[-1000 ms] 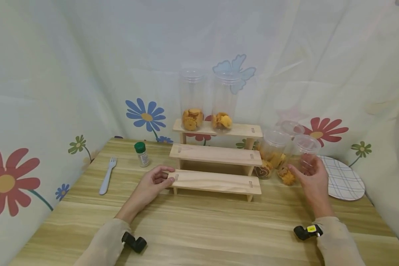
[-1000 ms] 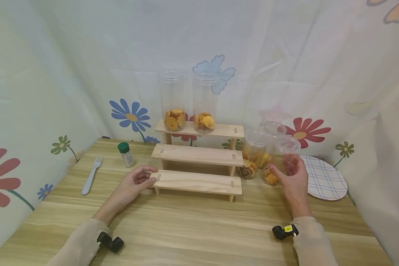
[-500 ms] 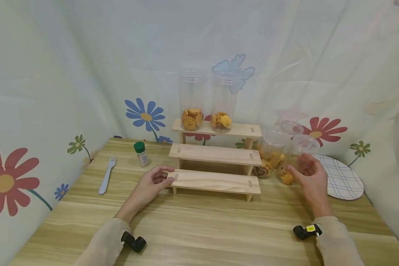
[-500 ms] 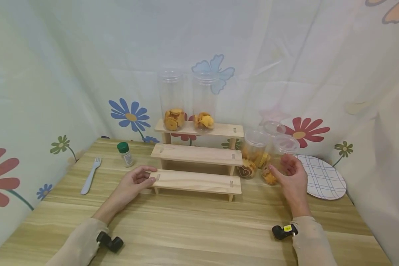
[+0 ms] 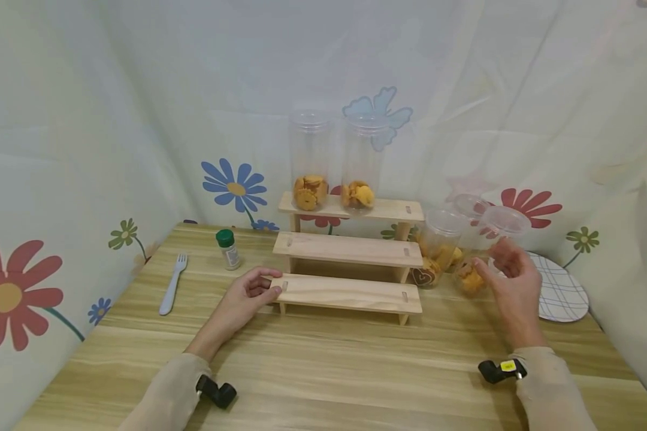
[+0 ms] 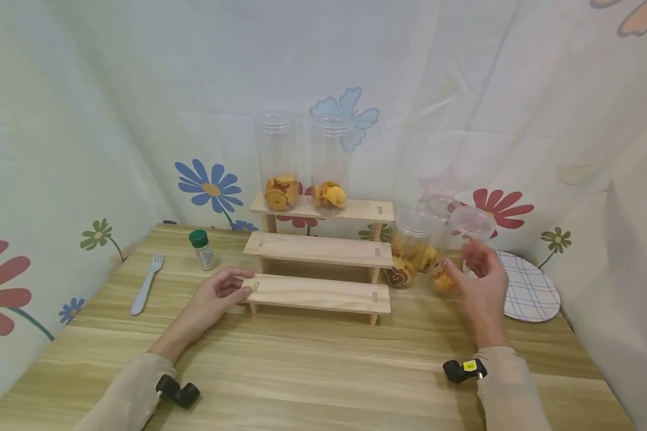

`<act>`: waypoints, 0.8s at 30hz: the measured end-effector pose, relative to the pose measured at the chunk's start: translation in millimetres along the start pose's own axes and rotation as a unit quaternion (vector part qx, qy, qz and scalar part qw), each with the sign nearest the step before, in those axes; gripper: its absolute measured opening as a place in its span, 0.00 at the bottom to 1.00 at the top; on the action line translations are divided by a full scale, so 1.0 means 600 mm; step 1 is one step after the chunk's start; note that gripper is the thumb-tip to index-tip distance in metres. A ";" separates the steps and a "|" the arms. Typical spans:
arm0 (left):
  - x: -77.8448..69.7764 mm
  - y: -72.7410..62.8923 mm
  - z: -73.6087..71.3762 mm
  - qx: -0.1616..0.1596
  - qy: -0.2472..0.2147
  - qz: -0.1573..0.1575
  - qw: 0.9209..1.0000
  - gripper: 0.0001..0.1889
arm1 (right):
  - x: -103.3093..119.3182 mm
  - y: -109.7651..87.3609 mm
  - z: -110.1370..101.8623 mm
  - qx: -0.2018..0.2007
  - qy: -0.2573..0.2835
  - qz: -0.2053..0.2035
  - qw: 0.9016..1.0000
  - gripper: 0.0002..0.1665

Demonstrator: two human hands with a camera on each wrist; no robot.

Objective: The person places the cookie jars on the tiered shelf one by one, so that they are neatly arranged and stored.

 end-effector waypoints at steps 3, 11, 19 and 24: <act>0.000 0.000 0.000 0.001 0.002 0.000 1.000 0.18 | 0.011 0.000 -0.006 -0.002 -0.010 -0.001 1.000 0.37; -0.003 0.000 0.002 0.001 -0.002 -0.002 1.000 0.19 | 0.049 0.008 -0.029 -0.025 -0.012 -0.022 0.999 0.35; -0.004 0.000 0.002 0.004 -0.002 0.003 1.000 0.19 | 0.105 0.008 -0.050 -0.052 -0.015 -0.040 0.998 0.28; -0.004 -0.002 0.000 0.002 -0.002 0.000 1.000 0.19 | 0.140 0.013 -0.054 -0.065 0.031 -0.085 0.994 0.27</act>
Point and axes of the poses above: each hand's wrist, its own y-axis towards the middle knuckle, its own z-axis out of the palm, x = y × z, the point moved 2 cm from there along y, towards the middle knuckle, and after that the axes turned 4 degrees about -y, right-handed, at the moved point
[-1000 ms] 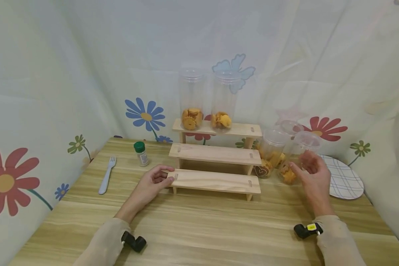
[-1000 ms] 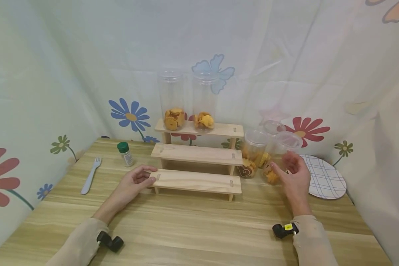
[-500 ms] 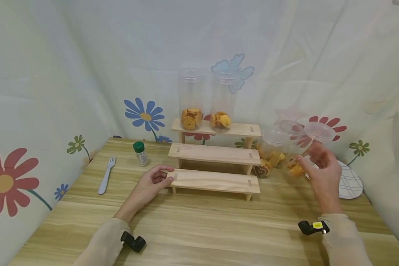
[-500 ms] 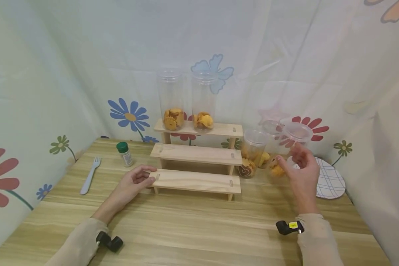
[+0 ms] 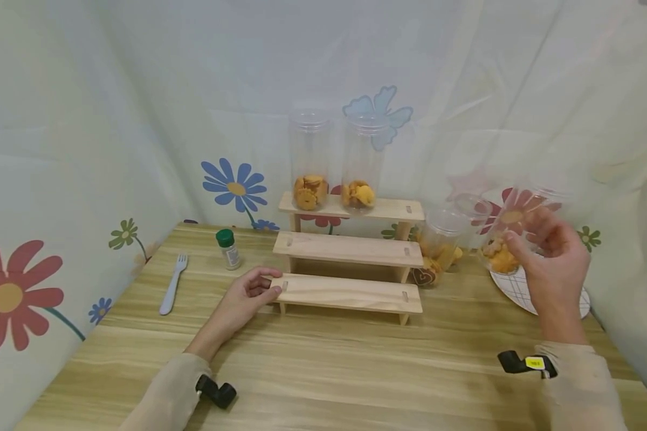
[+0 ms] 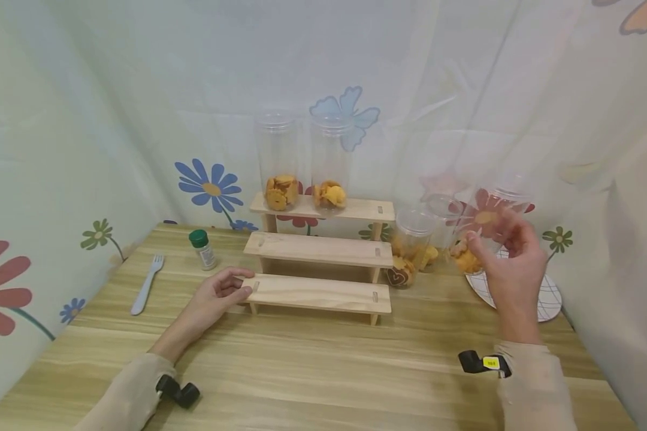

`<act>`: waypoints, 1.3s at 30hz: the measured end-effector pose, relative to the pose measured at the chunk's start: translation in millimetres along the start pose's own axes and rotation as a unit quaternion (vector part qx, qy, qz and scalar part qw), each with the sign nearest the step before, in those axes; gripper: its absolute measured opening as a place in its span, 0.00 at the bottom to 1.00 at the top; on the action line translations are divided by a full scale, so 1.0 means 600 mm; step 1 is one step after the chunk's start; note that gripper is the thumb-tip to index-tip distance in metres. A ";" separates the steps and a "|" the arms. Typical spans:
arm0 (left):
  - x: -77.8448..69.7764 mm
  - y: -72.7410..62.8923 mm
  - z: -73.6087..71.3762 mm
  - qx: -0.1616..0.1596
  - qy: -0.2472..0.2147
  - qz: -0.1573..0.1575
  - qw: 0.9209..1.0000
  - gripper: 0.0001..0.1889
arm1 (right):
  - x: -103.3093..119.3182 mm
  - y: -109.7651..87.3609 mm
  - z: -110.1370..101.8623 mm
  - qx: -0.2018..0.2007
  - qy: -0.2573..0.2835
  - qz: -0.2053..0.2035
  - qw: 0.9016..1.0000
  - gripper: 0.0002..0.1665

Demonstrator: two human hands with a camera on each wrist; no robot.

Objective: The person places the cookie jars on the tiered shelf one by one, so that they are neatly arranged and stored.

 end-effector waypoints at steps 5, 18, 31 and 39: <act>-0.002 -0.001 -0.003 -0.001 0.004 0.002 1.000 0.19 | 0.041 0.022 0.012 0.005 0.071 -0.055 0.996 0.29; 0.000 -0.002 -0.003 -0.002 0.004 0.000 1.000 0.19 | 0.113 0.065 0.087 0.074 0.133 -0.027 0.988 0.33; 0.001 -0.001 -0.001 -0.002 0.005 0.003 1.000 0.20 | 0.144 0.087 0.166 0.172 -0.001 -0.037 0.984 0.39; 0.002 -0.001 0.001 -0.002 0.001 0.001 1.000 0.20 | 0.137 0.090 0.203 0.215 -0.009 -0.027 0.976 0.42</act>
Point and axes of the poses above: each hand's wrist, its own y-axis towards the middle knuckle, its own z-axis out of the palm, x = y × z, the point moved 2 cm from there along y, towards the middle knuckle, and after that the axes turned 4 degrees about -y, right-handed, at the moved point
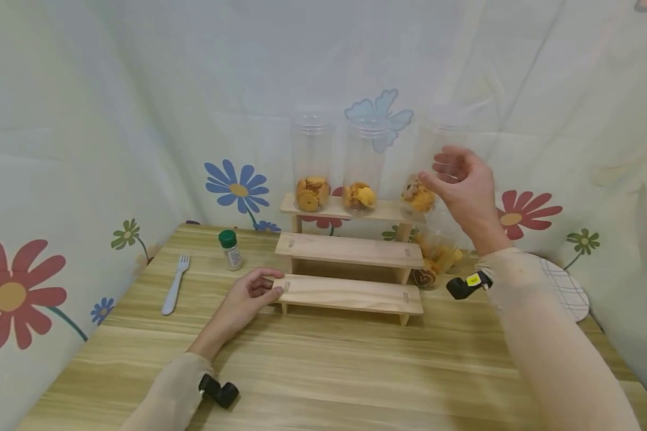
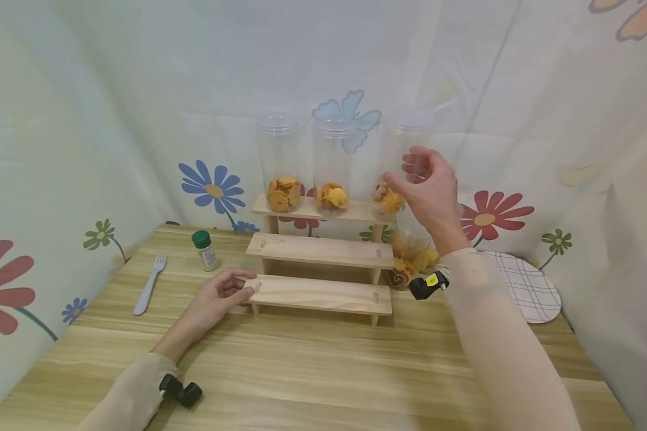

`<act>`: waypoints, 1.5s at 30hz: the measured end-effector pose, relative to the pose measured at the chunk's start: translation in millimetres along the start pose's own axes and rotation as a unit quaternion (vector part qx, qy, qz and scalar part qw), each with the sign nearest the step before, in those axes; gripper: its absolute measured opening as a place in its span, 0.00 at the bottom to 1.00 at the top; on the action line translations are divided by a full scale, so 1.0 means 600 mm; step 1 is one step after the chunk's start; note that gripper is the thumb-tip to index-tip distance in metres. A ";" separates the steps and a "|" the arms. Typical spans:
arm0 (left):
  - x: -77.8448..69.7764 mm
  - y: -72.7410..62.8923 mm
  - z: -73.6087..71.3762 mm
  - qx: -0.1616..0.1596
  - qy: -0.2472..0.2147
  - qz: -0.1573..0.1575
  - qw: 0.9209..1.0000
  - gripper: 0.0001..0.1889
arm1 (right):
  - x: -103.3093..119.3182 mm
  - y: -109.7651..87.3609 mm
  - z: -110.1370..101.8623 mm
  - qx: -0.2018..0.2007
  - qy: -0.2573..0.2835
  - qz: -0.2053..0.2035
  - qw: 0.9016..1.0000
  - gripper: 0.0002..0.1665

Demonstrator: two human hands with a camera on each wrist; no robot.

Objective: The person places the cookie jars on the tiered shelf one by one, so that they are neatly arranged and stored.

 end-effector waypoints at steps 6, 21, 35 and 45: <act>-0.002 0.001 0.003 0.004 -0.004 0.004 1.000 0.20 | -0.009 0.003 0.017 0.016 -0.009 0.014 1.000 0.44; -0.003 0.001 0.003 0.007 -0.005 0.000 1.000 0.20 | -0.022 0.001 0.036 0.026 -0.030 0.031 0.999 0.48; -0.001 0.001 -0.002 0.003 -0.005 0.002 1.000 0.20 | -0.015 0.000 0.039 0.052 -0.017 0.032 0.998 0.55; -0.001 0.000 -0.001 0.006 -0.010 -0.004 1.000 0.20 | -0.025 -0.022 0.024 0.010 -0.011 0.016 1.000 0.58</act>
Point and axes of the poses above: each hand's wrist, its own y-axis towards the middle knuckle, its own z-axis out of the palm, x = y × z, the point moved 2 cm from there along y, towards the middle knuckle, and after that the axes turned 4 degrees about -y, right-handed, at the moved point
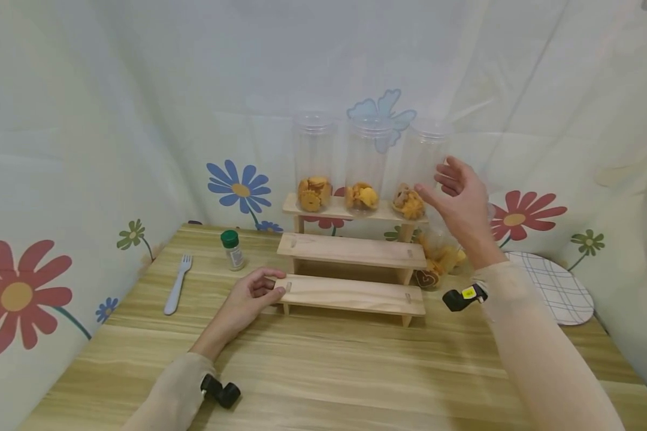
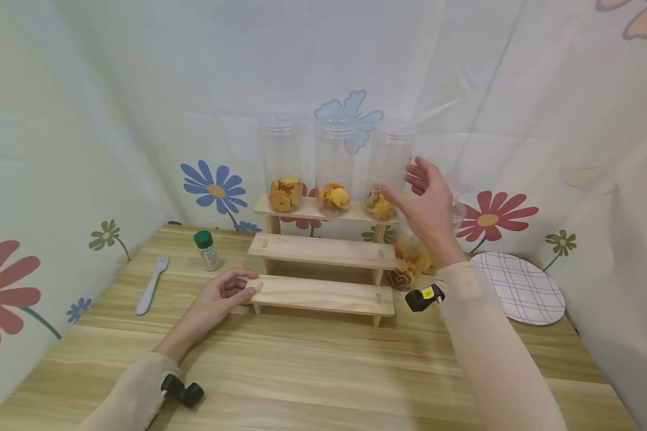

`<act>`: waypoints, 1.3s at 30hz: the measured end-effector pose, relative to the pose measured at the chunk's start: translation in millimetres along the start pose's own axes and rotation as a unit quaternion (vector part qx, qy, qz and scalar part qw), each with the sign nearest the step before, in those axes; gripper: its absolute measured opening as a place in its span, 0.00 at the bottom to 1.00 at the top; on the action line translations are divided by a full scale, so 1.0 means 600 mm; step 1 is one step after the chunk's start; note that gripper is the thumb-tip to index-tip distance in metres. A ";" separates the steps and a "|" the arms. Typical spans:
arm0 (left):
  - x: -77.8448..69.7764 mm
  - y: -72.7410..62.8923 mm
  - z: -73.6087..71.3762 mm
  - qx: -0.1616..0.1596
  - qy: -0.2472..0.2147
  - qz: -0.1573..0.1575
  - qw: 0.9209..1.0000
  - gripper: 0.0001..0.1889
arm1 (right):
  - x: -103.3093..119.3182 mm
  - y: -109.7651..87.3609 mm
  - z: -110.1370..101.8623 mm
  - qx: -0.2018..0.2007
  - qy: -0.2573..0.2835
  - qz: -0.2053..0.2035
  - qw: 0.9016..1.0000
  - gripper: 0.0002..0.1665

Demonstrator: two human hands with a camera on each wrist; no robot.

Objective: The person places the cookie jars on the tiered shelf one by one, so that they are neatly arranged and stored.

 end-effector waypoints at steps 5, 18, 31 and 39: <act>0.000 0.000 0.001 -0.003 0.002 0.000 1.000 0.21 | -0.001 -0.022 -0.023 -0.032 0.030 -0.011 0.999 0.56; 0.003 0.001 -0.001 -0.004 0.008 0.003 1.000 0.20 | -0.037 -0.086 -0.065 -0.097 0.049 -0.001 0.994 0.49; 0.003 0.002 0.002 0.000 0.002 0.012 1.000 0.20 | -0.102 -0.134 -0.060 -0.117 0.078 0.014 0.990 0.45; 0.008 0.005 0.002 0.001 0.000 0.013 1.000 0.19 | -0.134 -0.147 -0.042 -0.123 0.076 0.032 0.989 0.41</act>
Point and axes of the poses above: each hand's wrist, its own y-axis towards the middle knuckle, its own z-axis out of the palm, x = y × z, the point moved 2 cm from there along y, towards the middle knuckle, and after that the axes turned 4 degrees about -y, right-handed, at the moved point
